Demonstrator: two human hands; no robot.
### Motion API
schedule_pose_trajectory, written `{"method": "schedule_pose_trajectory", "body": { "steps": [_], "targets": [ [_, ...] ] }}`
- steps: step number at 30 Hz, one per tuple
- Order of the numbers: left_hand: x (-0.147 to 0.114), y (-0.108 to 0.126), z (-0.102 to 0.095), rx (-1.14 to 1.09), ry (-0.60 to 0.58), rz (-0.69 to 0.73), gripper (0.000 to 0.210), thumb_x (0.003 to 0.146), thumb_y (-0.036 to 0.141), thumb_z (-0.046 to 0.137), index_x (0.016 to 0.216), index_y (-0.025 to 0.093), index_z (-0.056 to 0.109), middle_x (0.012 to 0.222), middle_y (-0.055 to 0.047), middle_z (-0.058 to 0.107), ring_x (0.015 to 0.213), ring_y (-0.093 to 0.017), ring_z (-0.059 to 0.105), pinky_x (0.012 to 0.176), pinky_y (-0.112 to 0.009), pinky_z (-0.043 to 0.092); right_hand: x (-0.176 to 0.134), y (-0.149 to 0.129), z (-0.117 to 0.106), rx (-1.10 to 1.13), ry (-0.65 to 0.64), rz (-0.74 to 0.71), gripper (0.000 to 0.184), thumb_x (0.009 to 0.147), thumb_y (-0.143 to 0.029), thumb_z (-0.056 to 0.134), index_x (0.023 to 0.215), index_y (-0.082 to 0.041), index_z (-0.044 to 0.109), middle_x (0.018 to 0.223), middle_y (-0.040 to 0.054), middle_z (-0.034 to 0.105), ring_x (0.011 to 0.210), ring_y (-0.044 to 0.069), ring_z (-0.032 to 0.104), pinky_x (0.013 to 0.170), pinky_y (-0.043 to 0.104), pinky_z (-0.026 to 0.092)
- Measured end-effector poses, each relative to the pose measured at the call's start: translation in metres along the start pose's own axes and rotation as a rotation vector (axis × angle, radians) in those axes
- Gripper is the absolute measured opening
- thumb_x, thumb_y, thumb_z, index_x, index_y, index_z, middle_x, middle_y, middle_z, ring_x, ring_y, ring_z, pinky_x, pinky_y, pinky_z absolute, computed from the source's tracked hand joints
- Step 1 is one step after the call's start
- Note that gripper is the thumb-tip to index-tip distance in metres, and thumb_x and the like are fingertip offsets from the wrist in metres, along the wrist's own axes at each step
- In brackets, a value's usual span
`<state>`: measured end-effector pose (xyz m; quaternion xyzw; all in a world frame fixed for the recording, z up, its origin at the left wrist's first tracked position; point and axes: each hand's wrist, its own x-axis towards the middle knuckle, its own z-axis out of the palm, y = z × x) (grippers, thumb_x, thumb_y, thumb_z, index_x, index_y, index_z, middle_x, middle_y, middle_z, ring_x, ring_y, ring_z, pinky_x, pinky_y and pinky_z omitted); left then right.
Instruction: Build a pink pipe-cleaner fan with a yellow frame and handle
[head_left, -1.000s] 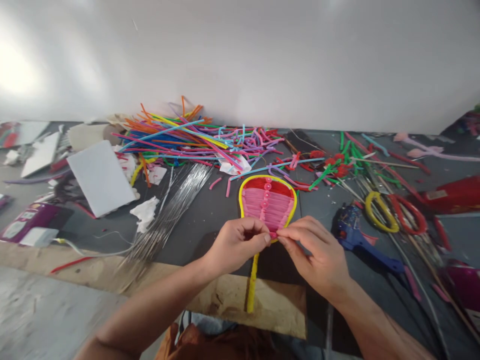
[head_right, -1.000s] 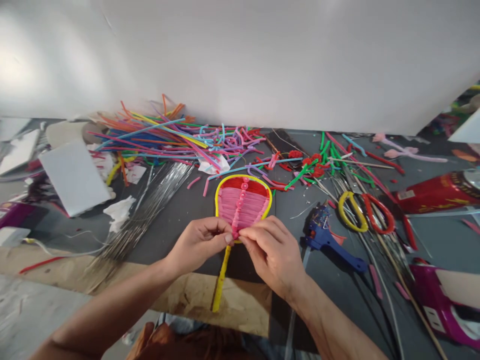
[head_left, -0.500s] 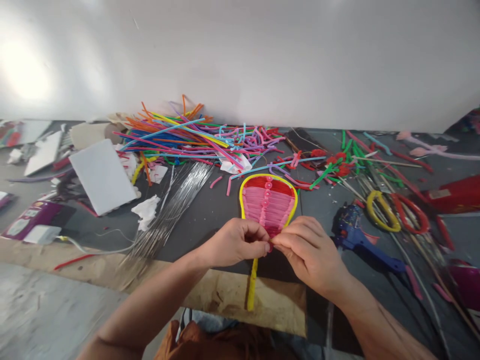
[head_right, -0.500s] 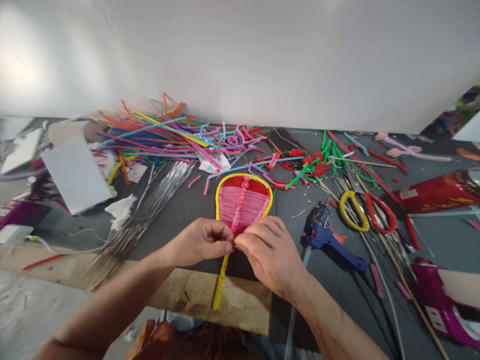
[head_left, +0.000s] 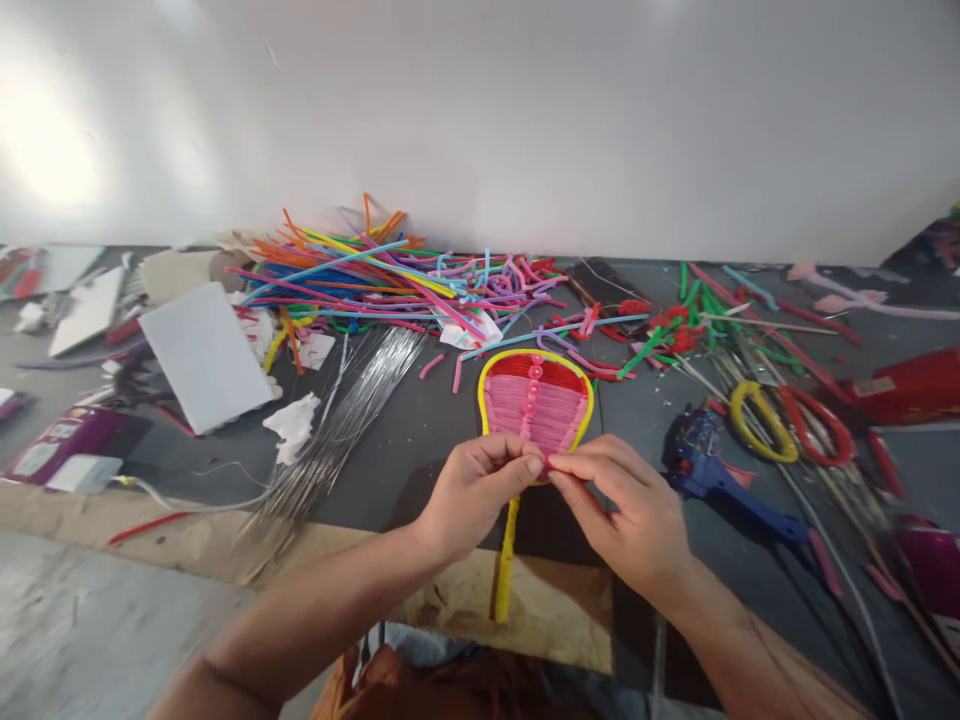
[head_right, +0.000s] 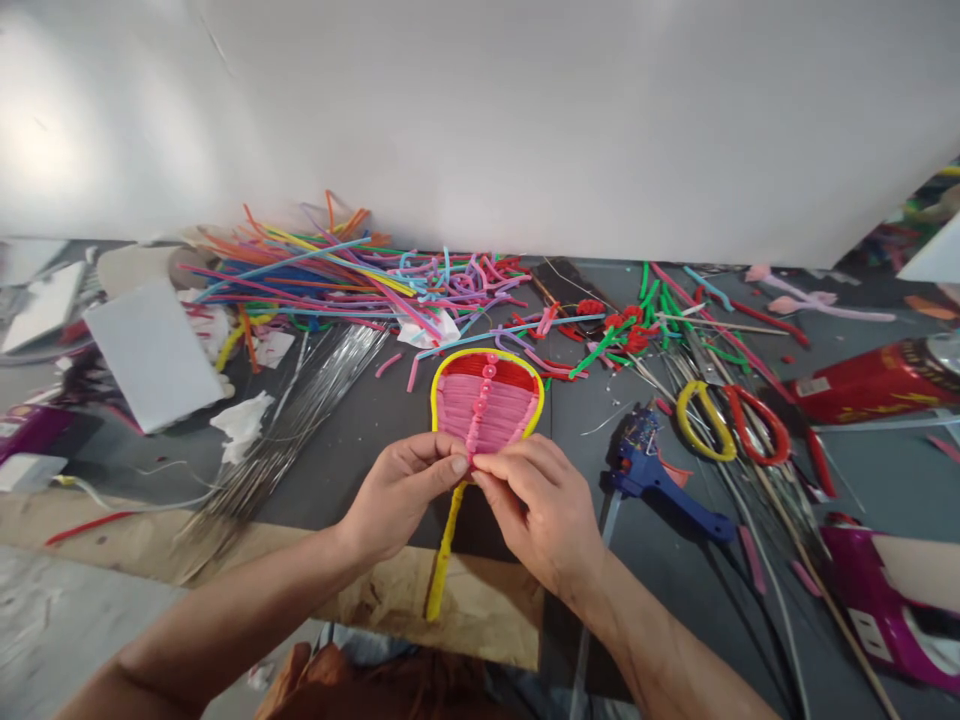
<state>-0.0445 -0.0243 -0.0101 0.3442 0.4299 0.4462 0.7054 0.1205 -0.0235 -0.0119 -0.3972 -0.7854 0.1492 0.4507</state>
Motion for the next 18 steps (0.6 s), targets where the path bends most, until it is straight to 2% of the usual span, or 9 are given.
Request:
{"method": "schedule_pose_trajectory", "body": {
  "steps": [4, 9, 12, 15, 18],
  "targets": [
    [0.002, 0.003, -0.003, 0.014, -0.04, -0.041, 0.028, 0.07, 0.038, 0.078, 0.072, 0.012, 0.069, 0.067, -0.001, 0.065, 0.065, -0.01, 0.055, 0.067, -0.022, 0.043, 0.001, 0.001, -0.003, 0.023, -0.005, 0.044, 0.014, 0.086, -0.011, 0.059, 0.091, -0.021, 0.067, 0.078, 0.0037, 0.068, 0.071, 0.015, 0.065, 0.064, 0.027, 0.054],
    [0.006, 0.016, -0.013, 0.161, -0.229, -0.185, 0.031, 0.068, 0.043, 0.078, 0.07, 0.013, 0.071, 0.064, -0.003, 0.067, 0.061, -0.011, 0.058, 0.063, -0.023, 0.043, 0.003, 0.006, -0.01, -0.005, -0.122, -0.07, 0.013, 0.087, -0.01, 0.057, 0.09, -0.021, 0.065, 0.079, 0.0044, 0.066, 0.075, 0.016, 0.061, 0.069, 0.03, 0.052],
    [0.008, 0.02, -0.016, 0.212, -0.301, -0.224, 0.03, 0.068, 0.042, 0.077, 0.068, 0.013, 0.071, 0.062, -0.003, 0.067, 0.059, -0.011, 0.058, 0.062, -0.023, 0.043, 0.004, 0.008, -0.012, 0.011, -0.178, -0.135, 0.015, 0.087, -0.007, 0.055, 0.09, -0.02, 0.063, 0.079, 0.0034, 0.066, 0.074, 0.015, 0.06, 0.07, 0.031, 0.05],
    [0.009, 0.021, -0.017, 0.25, -0.317, -0.207, 0.025, 0.068, 0.037, 0.077, 0.067, 0.013, 0.069, 0.061, -0.002, 0.066, 0.059, -0.01, 0.057, 0.062, -0.022, 0.044, 0.004, 0.008, -0.012, 0.007, -0.184, -0.162, 0.015, 0.087, -0.007, 0.056, 0.09, -0.02, 0.063, 0.077, 0.0025, 0.066, 0.072, 0.014, 0.06, 0.07, 0.032, 0.049],
    [0.008, 0.017, -0.014, 0.293, -0.238, -0.107, 0.021, 0.072, 0.033, 0.073, 0.069, 0.013, 0.067, 0.063, -0.001, 0.065, 0.06, -0.01, 0.056, 0.062, -0.022, 0.043, 0.003, 0.007, -0.011, -0.039, -0.12, -0.143, 0.014, 0.085, -0.009, 0.061, 0.092, -0.02, 0.064, 0.078, 0.0031, 0.068, 0.073, 0.015, 0.061, 0.071, 0.031, 0.05]
  ]
}}
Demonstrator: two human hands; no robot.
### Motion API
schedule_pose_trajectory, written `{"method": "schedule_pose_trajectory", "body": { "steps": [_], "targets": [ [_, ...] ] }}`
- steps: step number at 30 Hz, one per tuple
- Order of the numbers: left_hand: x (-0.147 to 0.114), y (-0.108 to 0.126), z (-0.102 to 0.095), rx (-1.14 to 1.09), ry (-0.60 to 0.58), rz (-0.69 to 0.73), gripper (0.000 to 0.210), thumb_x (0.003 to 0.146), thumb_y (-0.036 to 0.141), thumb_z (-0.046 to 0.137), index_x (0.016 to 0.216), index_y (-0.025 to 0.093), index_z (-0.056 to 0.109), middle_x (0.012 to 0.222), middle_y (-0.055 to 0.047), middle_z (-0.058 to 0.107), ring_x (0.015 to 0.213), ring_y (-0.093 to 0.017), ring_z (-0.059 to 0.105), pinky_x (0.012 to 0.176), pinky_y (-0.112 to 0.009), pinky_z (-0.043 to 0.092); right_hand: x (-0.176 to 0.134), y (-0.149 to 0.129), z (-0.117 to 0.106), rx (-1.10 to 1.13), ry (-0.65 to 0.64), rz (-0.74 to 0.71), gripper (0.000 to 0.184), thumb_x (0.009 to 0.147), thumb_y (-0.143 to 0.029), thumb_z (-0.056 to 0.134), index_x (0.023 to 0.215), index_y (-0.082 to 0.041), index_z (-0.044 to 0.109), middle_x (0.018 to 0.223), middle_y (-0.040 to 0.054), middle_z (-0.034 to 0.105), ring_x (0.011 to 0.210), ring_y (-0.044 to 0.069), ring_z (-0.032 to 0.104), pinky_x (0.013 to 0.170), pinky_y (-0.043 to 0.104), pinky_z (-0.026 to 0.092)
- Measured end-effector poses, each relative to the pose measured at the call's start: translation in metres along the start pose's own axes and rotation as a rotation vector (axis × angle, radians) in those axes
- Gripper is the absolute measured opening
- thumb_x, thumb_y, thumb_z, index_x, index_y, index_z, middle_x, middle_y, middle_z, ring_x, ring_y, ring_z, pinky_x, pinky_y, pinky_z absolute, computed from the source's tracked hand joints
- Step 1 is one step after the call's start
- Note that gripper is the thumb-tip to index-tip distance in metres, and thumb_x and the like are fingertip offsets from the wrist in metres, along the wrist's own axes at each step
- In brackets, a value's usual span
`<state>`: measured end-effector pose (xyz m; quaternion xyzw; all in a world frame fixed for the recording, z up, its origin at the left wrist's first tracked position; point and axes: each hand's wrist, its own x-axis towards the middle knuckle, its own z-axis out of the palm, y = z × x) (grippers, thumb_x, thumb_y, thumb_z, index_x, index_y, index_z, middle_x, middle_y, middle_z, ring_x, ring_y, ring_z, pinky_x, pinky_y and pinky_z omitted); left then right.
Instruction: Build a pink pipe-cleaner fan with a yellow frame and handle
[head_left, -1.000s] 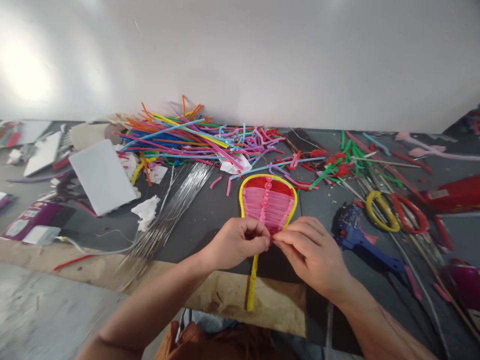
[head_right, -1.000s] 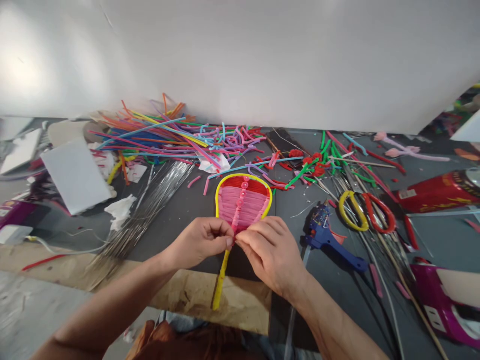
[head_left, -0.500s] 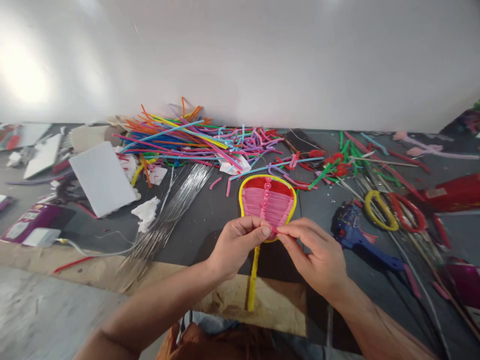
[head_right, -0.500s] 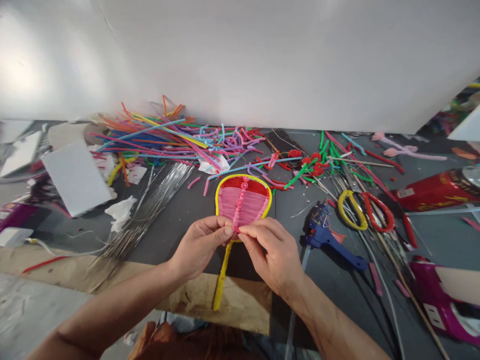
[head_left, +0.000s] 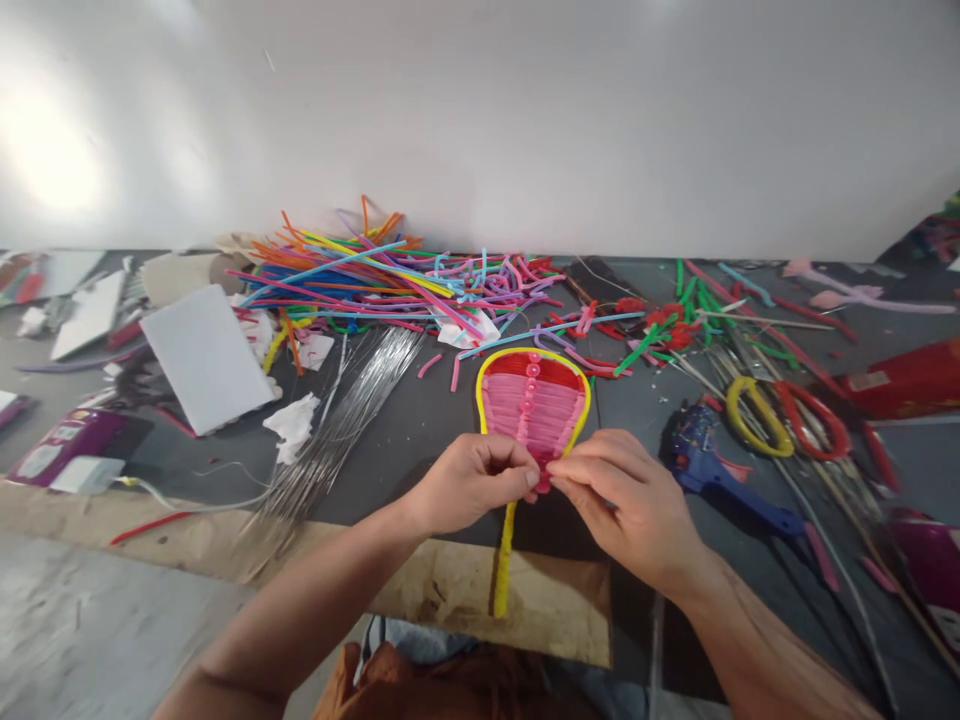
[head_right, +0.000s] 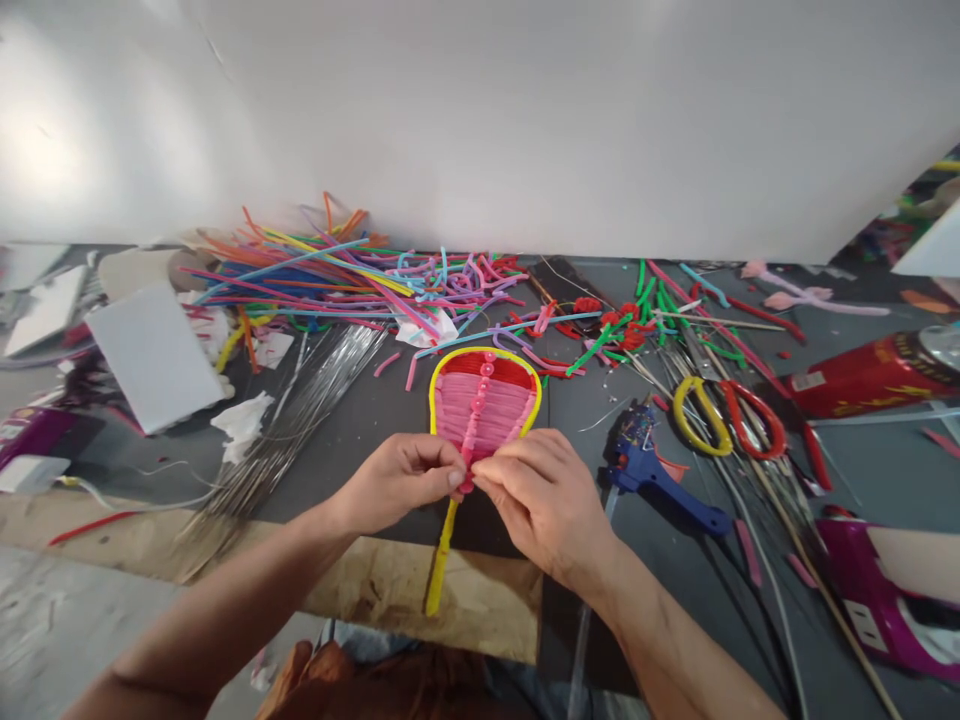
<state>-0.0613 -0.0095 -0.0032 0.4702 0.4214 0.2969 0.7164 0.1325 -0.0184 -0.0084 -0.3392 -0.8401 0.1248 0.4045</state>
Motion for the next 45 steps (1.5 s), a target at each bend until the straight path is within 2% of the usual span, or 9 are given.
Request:
{"method": "schedule_pose_trajectory", "body": {
  "steps": [4, 10, 16, 21, 25, 31, 40, 43, 45],
  "targets": [
    [-0.001, -0.005, 0.007, 0.075, 0.175, 0.121, 0.019, 0.076, 0.03, 0.067, 0.069, 0.013, 0.065, 0.064, -0.001, 0.061, 0.063, -0.01, 0.052, 0.061, -0.022, 0.041, -0.001, -0.002, 0.005, -0.037, 0.061, 0.031, 0.013, 0.084, -0.009, 0.063, 0.092, -0.019, 0.065, 0.075, 0.0039, 0.068, 0.072, 0.016, 0.062, 0.069, 0.031, 0.052],
    [-0.002, -0.012, 0.013, 0.038, 0.255, 0.204, 0.022, 0.08, 0.033, 0.065, 0.074, 0.012, 0.066, 0.067, -0.001, 0.061, 0.065, -0.01, 0.052, 0.065, -0.023, 0.042, -0.004, -0.005, 0.015, -0.007, 0.109, 0.062, 0.013, 0.083, -0.009, 0.063, 0.092, -0.018, 0.065, 0.074, 0.0041, 0.067, 0.07, 0.016, 0.062, 0.064, 0.03, 0.051],
    [-0.002, -0.01, 0.009, 0.001, 0.157, 0.177, 0.03, 0.079, 0.041, 0.069, 0.076, 0.011, 0.07, 0.072, -0.005, 0.067, 0.07, -0.013, 0.058, 0.07, -0.025, 0.045, -0.005, -0.002, 0.011, 0.053, 0.074, 0.132, 0.014, 0.084, -0.007, 0.06, 0.092, -0.017, 0.064, 0.079, 0.005, 0.066, 0.074, 0.015, 0.062, 0.068, 0.029, 0.052],
    [-0.002, -0.004, 0.001, -0.008, 0.024, 0.053, 0.035, 0.074, 0.046, 0.072, 0.073, 0.012, 0.071, 0.068, -0.005, 0.068, 0.064, -0.012, 0.058, 0.063, -0.024, 0.044, -0.001, 0.004, 0.004, 0.019, -0.02, 0.023, 0.012, 0.087, -0.009, 0.058, 0.092, -0.019, 0.063, 0.08, 0.0037, 0.067, 0.077, 0.015, 0.061, 0.072, 0.03, 0.05],
    [0.0, -0.003, -0.003, 0.011, -0.025, -0.027, 0.029, 0.068, 0.04, 0.077, 0.068, 0.012, 0.068, 0.063, -0.001, 0.064, 0.058, -0.009, 0.053, 0.058, -0.021, 0.039, -0.001, 0.004, 0.004, 0.02, -0.058, -0.04, 0.012, 0.087, -0.009, 0.058, 0.093, -0.018, 0.061, 0.079, 0.0031, 0.067, 0.074, 0.015, 0.06, 0.072, 0.032, 0.049],
    [0.0, -0.007, 0.003, 0.003, 0.085, 0.071, 0.032, 0.073, 0.043, 0.074, 0.07, 0.012, 0.067, 0.065, -0.002, 0.063, 0.062, -0.01, 0.053, 0.06, -0.022, 0.04, -0.001, 0.001, 0.003, -0.016, 0.039, 0.008, 0.015, 0.084, -0.008, 0.061, 0.095, -0.018, 0.063, 0.081, 0.0051, 0.068, 0.076, 0.016, 0.063, 0.071, 0.031, 0.053],
    [-0.002, -0.017, 0.013, -0.075, 0.225, 0.196, 0.032, 0.077, 0.042, 0.071, 0.071, 0.011, 0.065, 0.066, -0.001, 0.06, 0.064, -0.01, 0.052, 0.064, -0.022, 0.042, -0.006, -0.006, 0.015, 0.009, 0.081, 0.067, 0.015, 0.085, -0.009, 0.06, 0.095, -0.019, 0.064, 0.075, 0.0033, 0.067, 0.07, 0.015, 0.062, 0.065, 0.03, 0.053],
    [-0.002, -0.018, 0.014, -0.032, 0.271, 0.218, 0.029, 0.078, 0.04, 0.071, 0.073, 0.012, 0.067, 0.068, -0.001, 0.062, 0.065, -0.01, 0.052, 0.063, -0.021, 0.042, -0.006, -0.007, 0.016, 0.062, 0.102, 0.145, 0.014, 0.085, -0.01, 0.061, 0.093, -0.02, 0.064, 0.077, 0.0028, 0.068, 0.071, 0.014, 0.064, 0.065, 0.027, 0.053],
    [-0.002, -0.018, 0.012, 0.02, 0.249, 0.21, 0.027, 0.078, 0.039, 0.071, 0.076, 0.012, 0.069, 0.069, -0.002, 0.063, 0.066, -0.01, 0.053, 0.064, -0.021, 0.042, -0.004, -0.007, 0.014, 0.096, 0.109, 0.2, 0.012, 0.085, -0.01, 0.06, 0.091, -0.02, 0.064, 0.078, 0.0018, 0.068, 0.07, 0.013, 0.064, 0.064, 0.025, 0.053]
  ]
}}
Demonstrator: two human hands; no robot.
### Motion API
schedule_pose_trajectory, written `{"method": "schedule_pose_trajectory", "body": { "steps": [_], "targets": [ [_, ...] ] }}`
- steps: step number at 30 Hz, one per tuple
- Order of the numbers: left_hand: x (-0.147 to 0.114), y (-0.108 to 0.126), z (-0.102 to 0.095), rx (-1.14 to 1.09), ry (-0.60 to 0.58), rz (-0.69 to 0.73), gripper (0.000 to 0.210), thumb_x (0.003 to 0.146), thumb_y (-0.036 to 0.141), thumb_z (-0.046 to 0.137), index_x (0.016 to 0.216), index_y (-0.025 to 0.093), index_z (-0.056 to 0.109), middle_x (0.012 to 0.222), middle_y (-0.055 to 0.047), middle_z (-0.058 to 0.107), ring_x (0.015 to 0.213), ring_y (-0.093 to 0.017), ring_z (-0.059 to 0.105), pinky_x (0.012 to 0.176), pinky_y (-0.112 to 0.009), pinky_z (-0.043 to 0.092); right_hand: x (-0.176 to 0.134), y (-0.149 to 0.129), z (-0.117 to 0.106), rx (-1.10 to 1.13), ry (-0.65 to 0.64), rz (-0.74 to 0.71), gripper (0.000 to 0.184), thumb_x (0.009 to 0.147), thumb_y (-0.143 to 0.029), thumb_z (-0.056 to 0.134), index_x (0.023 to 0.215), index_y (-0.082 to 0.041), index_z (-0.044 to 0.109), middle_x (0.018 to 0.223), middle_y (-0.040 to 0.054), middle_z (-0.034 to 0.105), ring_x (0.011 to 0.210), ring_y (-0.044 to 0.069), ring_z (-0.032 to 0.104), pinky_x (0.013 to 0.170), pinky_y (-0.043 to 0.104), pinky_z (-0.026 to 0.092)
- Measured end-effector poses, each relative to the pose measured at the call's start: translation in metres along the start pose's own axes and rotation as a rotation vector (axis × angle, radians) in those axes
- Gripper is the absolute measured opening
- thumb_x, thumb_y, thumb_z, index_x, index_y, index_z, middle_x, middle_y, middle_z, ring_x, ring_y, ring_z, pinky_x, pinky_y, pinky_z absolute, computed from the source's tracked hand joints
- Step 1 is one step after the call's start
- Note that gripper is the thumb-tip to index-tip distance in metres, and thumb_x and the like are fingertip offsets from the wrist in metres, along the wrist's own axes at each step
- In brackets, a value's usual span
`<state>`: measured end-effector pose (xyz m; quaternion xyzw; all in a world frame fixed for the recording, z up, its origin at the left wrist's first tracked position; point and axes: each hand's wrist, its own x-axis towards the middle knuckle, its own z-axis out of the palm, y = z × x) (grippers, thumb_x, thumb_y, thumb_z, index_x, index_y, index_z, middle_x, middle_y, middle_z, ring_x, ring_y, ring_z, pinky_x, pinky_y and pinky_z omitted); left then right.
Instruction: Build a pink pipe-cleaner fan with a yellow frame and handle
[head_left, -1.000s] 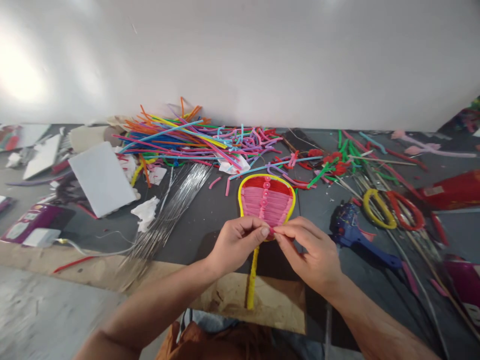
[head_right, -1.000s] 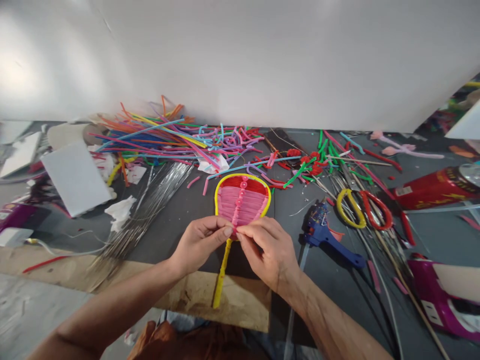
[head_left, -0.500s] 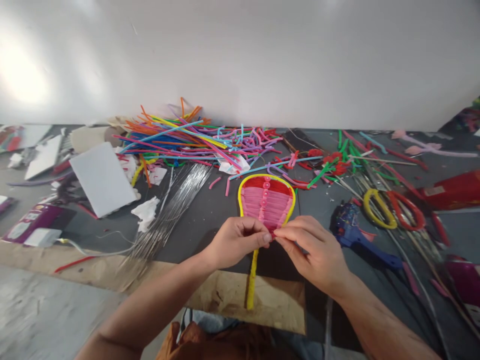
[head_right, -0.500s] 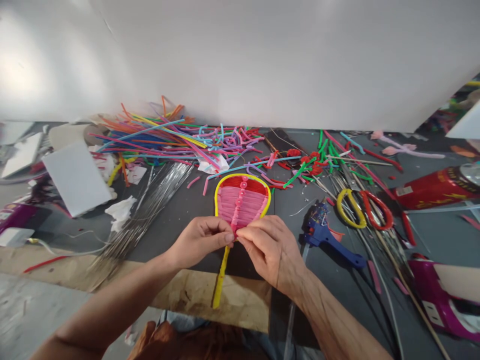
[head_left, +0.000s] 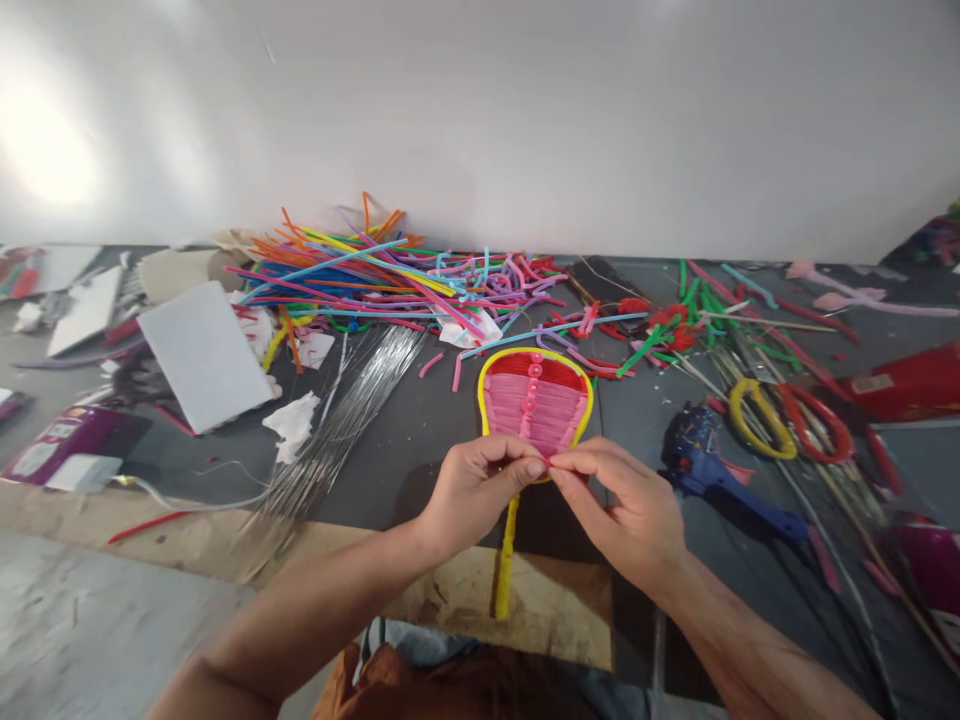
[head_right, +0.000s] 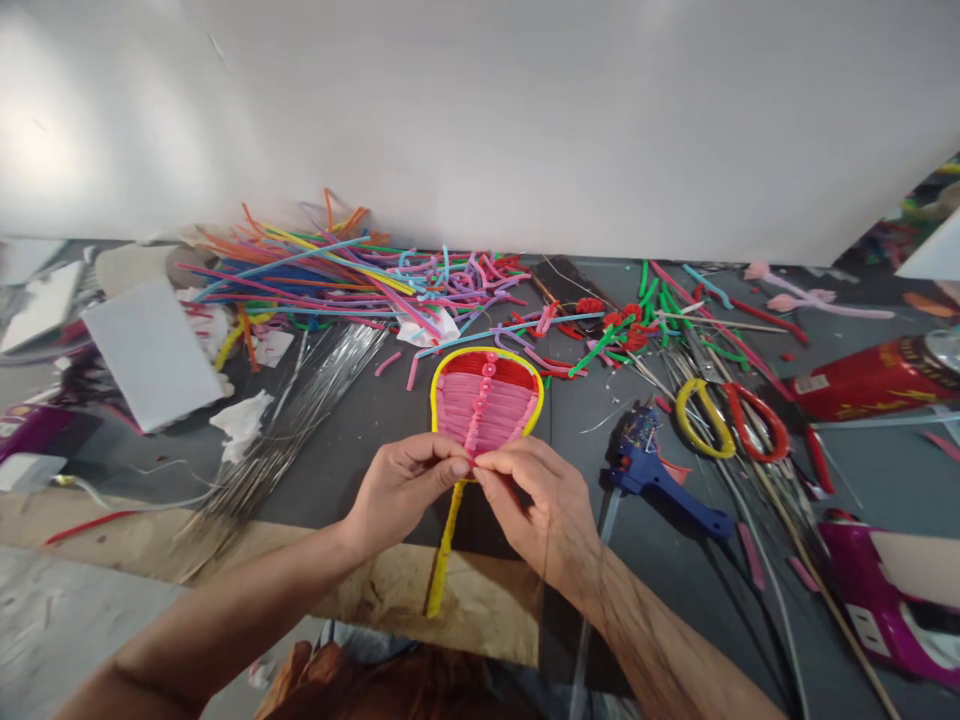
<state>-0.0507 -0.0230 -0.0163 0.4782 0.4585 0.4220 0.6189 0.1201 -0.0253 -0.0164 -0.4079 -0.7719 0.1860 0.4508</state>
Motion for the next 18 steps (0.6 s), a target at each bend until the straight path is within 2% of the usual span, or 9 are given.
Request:
{"method": "schedule_pose_trajectory", "body": {
  "steps": [6, 10, 14, 18],
  "targets": [
    [0.002, 0.005, -0.009, 0.107, -0.174, -0.059, 0.03, 0.08, 0.04, 0.066, 0.076, 0.011, 0.07, 0.066, -0.001, 0.061, 0.062, -0.009, 0.049, 0.058, -0.021, 0.038, 0.005, 0.004, -0.009, 0.021, -0.136, -0.027, 0.012, 0.088, -0.011, 0.056, 0.089, -0.02, 0.062, 0.078, 0.0015, 0.066, 0.073, 0.013, 0.063, 0.068, 0.025, 0.053],
    [0.004, 0.009, -0.012, 0.104, -0.237, -0.147, 0.024, 0.074, 0.036, 0.072, 0.072, 0.012, 0.068, 0.062, 0.001, 0.058, 0.058, -0.008, 0.046, 0.056, -0.021, 0.036, 0.004, 0.005, -0.009, 0.013, -0.17, -0.074, 0.012, 0.089, -0.012, 0.055, 0.088, -0.021, 0.062, 0.078, 0.0018, 0.066, 0.073, 0.014, 0.063, 0.069, 0.026, 0.053],
    [0.006, 0.011, -0.012, 0.034, -0.251, -0.198, 0.026, 0.07, 0.037, 0.074, 0.069, 0.012, 0.067, 0.062, 0.001, 0.059, 0.058, -0.008, 0.047, 0.057, -0.021, 0.037, 0.004, 0.004, -0.009, 0.001, -0.158, -0.082, 0.014, 0.088, -0.011, 0.056, 0.093, -0.021, 0.064, 0.08, 0.0025, 0.068, 0.076, 0.014, 0.065, 0.071, 0.027, 0.054],
    [0.007, 0.009, -0.01, -0.009, -0.196, -0.181, 0.031, 0.07, 0.041, 0.075, 0.07, 0.011, 0.067, 0.063, -0.001, 0.06, 0.059, -0.009, 0.048, 0.057, -0.022, 0.037, 0.004, 0.003, -0.009, -0.021, -0.12, -0.05, 0.013, 0.088, -0.012, 0.056, 0.094, -0.021, 0.065, 0.081, 0.0029, 0.069, 0.076, 0.014, 0.066, 0.07, 0.027, 0.055]
  ]
}}
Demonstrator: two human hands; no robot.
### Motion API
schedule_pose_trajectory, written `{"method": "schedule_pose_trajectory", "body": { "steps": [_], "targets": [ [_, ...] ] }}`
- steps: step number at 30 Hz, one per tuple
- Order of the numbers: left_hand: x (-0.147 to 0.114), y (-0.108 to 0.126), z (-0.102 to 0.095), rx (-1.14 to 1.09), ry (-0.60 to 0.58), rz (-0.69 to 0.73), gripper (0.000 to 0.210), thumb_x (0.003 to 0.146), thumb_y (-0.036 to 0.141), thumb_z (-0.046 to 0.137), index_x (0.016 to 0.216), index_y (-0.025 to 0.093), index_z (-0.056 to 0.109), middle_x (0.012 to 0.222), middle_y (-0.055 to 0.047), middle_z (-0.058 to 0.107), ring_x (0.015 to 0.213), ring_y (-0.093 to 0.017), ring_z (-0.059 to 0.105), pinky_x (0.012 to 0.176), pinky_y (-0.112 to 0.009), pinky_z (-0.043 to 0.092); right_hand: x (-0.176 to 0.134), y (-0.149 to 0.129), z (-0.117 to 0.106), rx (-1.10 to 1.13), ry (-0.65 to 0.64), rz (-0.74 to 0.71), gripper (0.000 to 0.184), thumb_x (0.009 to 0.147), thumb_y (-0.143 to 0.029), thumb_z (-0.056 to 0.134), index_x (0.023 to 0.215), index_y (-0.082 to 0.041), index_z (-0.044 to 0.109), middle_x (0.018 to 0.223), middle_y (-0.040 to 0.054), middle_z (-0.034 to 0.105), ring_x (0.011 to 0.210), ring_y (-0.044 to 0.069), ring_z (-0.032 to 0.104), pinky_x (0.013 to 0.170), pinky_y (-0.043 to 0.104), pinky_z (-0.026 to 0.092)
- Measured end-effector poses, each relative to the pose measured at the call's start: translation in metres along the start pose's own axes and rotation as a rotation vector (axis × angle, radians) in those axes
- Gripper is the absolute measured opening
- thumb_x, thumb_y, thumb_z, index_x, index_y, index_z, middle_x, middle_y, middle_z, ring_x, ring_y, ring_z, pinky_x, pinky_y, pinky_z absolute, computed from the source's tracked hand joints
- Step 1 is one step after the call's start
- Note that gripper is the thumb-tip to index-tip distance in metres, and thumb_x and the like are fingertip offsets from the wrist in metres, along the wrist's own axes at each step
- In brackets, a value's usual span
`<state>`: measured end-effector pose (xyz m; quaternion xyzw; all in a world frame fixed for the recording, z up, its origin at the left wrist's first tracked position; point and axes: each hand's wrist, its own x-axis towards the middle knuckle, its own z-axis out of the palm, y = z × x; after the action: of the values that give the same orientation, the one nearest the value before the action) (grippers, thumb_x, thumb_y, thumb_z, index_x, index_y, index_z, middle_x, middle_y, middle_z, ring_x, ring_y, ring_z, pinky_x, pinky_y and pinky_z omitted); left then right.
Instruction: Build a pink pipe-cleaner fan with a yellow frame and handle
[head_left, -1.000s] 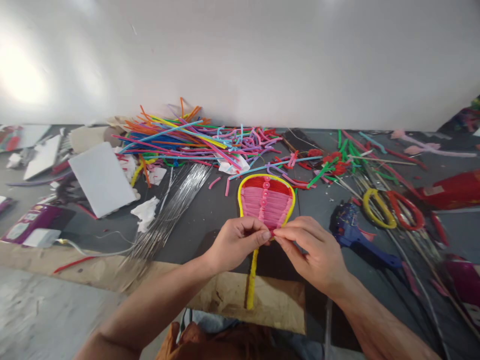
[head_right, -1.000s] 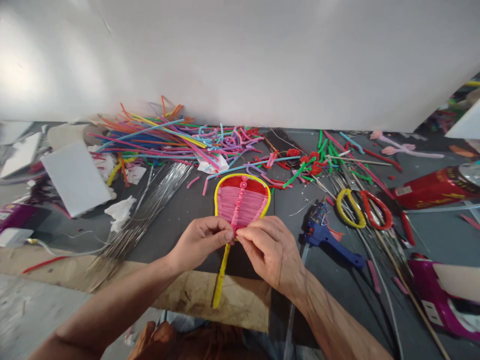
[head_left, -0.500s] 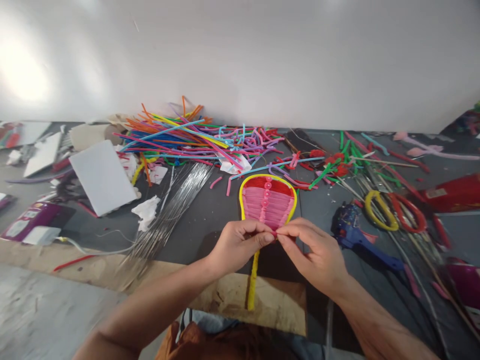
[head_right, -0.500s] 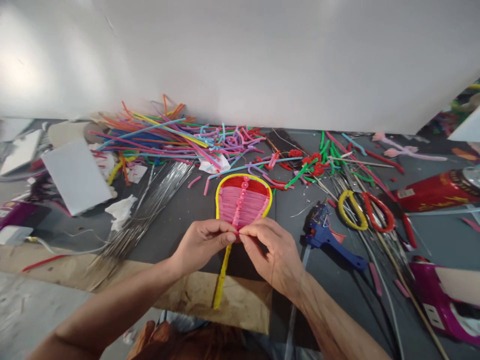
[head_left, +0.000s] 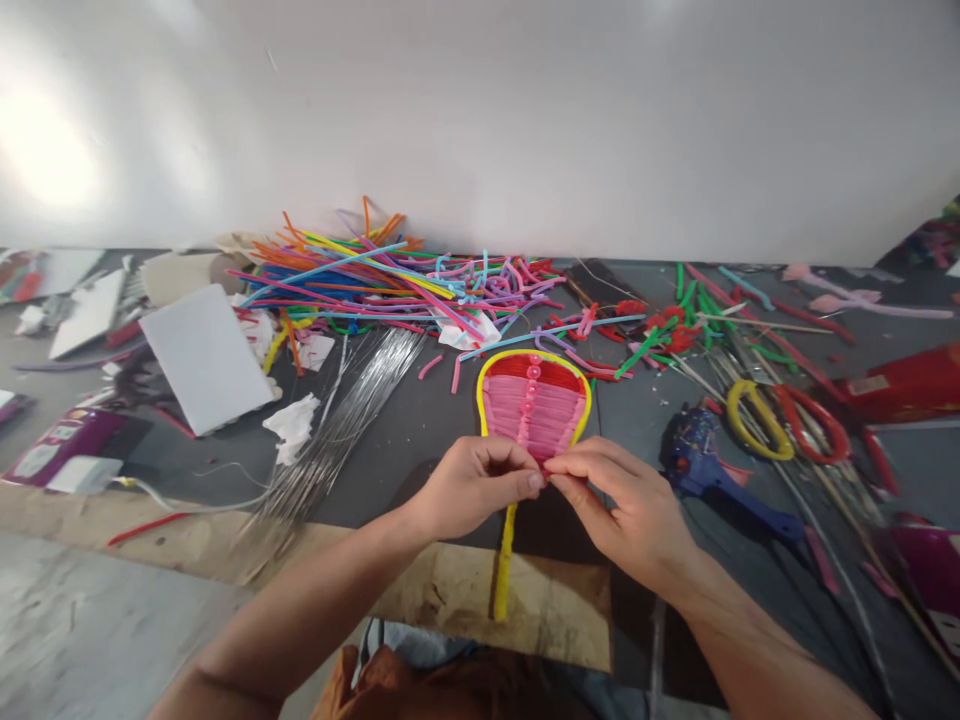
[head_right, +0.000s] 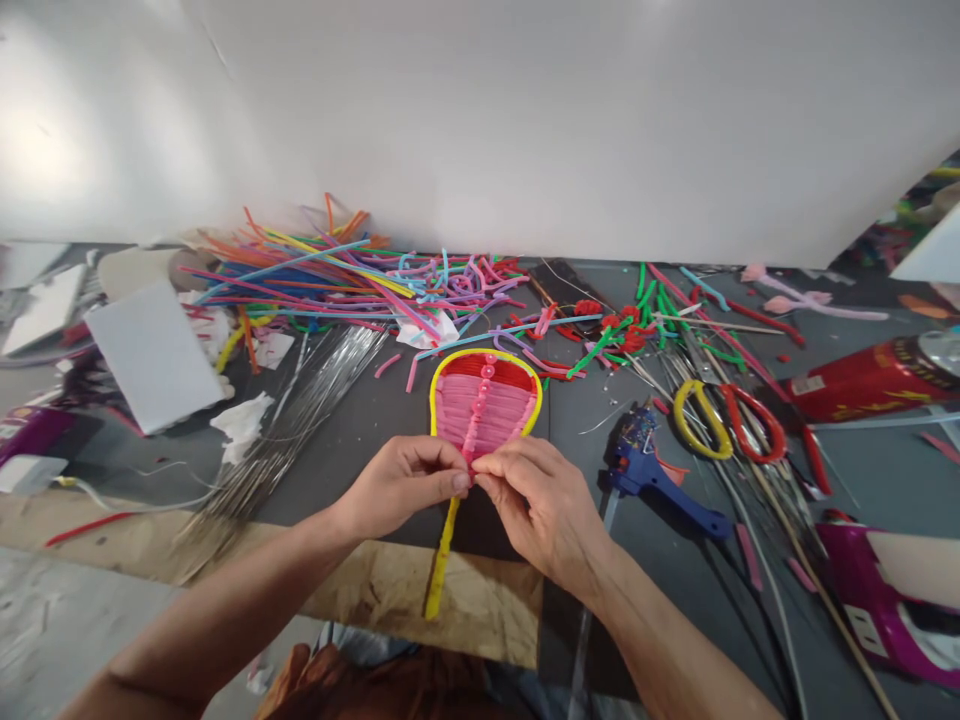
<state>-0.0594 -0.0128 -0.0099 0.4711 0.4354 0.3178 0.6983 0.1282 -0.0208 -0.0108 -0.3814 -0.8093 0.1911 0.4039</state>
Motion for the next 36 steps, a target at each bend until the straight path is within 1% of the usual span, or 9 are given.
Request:
{"method": "schedule_pose_trajectory", "body": {
  "steps": [5, 10, 13, 16, 19, 22, 29, 32, 36],
  "targets": [
    [-0.002, -0.002, 0.006, -0.023, 0.113, 0.086, 0.032, 0.072, 0.042, 0.074, 0.069, 0.011, 0.067, 0.066, -0.002, 0.061, 0.063, -0.01, 0.05, 0.061, -0.023, 0.039, -0.002, 0.0, 0.004, -0.043, 0.045, -0.057, 0.014, 0.087, -0.01, 0.058, 0.093, -0.02, 0.066, 0.078, 0.0037, 0.069, 0.073, 0.015, 0.065, 0.066, 0.027, 0.055],
    [-0.002, -0.01, 0.013, -0.259, 0.169, 0.088, 0.029, 0.071, 0.038, 0.077, 0.07, 0.011, 0.068, 0.067, -0.001, 0.063, 0.065, -0.01, 0.054, 0.066, -0.023, 0.041, -0.003, -0.002, 0.01, -0.06, 0.091, -0.071, 0.016, 0.085, -0.008, 0.06, 0.094, -0.019, 0.066, 0.075, 0.0041, 0.068, 0.071, 0.015, 0.064, 0.065, 0.028, 0.055],
    [-0.002, -0.012, 0.013, -0.341, 0.142, 0.05, 0.026, 0.071, 0.037, 0.077, 0.072, 0.012, 0.07, 0.068, -0.002, 0.066, 0.066, -0.011, 0.056, 0.069, -0.024, 0.043, -0.001, -0.003, 0.008, 0.004, 0.112, -0.014, 0.015, 0.085, -0.008, 0.06, 0.093, -0.02, 0.066, 0.076, 0.0032, 0.068, 0.07, 0.014, 0.065, 0.065, 0.026, 0.055],
    [-0.002, -0.007, 0.009, -0.289, 0.062, -0.019, 0.029, 0.068, 0.039, 0.08, 0.07, 0.012, 0.071, 0.068, -0.004, 0.069, 0.066, -0.012, 0.059, 0.069, -0.025, 0.044, 0.001, -0.001, 0.002, 0.039, 0.079, 0.022, 0.014, 0.087, -0.011, 0.058, 0.091, -0.021, 0.066, 0.077, 0.002, 0.068, 0.071, 0.013, 0.065, 0.065, 0.025, 0.055],
    [-0.001, -0.001, 0.004, -0.23, -0.025, -0.1, 0.032, 0.064, 0.042, 0.082, 0.069, 0.012, 0.071, 0.065, -0.003, 0.069, 0.063, -0.011, 0.059, 0.066, -0.024, 0.044, 0.002, 0.001, -0.001, 0.022, 0.021, -0.042, 0.014, 0.087, -0.01, 0.056, 0.091, -0.021, 0.065, 0.078, 0.0027, 0.068, 0.073, 0.014, 0.064, 0.067, 0.027, 0.054],
    [-0.001, 0.001, 0.001, -0.194, -0.052, -0.143, 0.032, 0.061, 0.041, 0.083, 0.065, 0.013, 0.069, 0.062, -0.002, 0.066, 0.059, -0.01, 0.057, 0.061, -0.022, 0.043, 0.002, 0.002, -0.001, 0.023, -0.007, -0.09, 0.015, 0.087, -0.011, 0.057, 0.093, -0.021, 0.065, 0.079, 0.0033, 0.069, 0.074, 0.015, 0.064, 0.068, 0.028, 0.054],
    [-0.001, -0.004, 0.004, -0.221, 0.044, -0.063, 0.029, 0.064, 0.039, 0.081, 0.068, 0.012, 0.07, 0.063, -0.002, 0.066, 0.062, -0.011, 0.057, 0.065, -0.024, 0.044, -0.002, 0.002, 0.0, -0.012, 0.057, -0.019, 0.014, 0.086, -0.014, 0.06, 0.093, -0.023, 0.068, 0.081, 0.0033, 0.07, 0.075, 0.015, 0.067, 0.068, 0.028, 0.056],
    [-0.001, -0.006, 0.007, -0.251, 0.091, -0.003, 0.027, 0.067, 0.037, 0.08, 0.068, 0.012, 0.07, 0.065, -0.002, 0.066, 0.064, -0.011, 0.057, 0.066, -0.024, 0.043, -0.003, 0.001, 0.002, -0.022, 0.058, -0.017, 0.014, 0.086, -0.012, 0.06, 0.093, -0.022, 0.068, 0.08, 0.0034, 0.07, 0.074, 0.015, 0.067, 0.068, 0.028, 0.056],
    [0.0, -0.008, 0.01, -0.333, 0.155, 0.042, 0.028, 0.066, 0.036, 0.081, 0.066, 0.011, 0.069, 0.065, -0.002, 0.064, 0.064, -0.01, 0.055, 0.067, -0.024, 0.042, -0.003, -0.002, 0.008, 0.023, 0.075, -0.015, 0.016, 0.085, -0.011, 0.061, 0.094, -0.021, 0.068, 0.078, 0.0032, 0.07, 0.072, 0.014, 0.067, 0.067, 0.027, 0.056]
  ]
}}
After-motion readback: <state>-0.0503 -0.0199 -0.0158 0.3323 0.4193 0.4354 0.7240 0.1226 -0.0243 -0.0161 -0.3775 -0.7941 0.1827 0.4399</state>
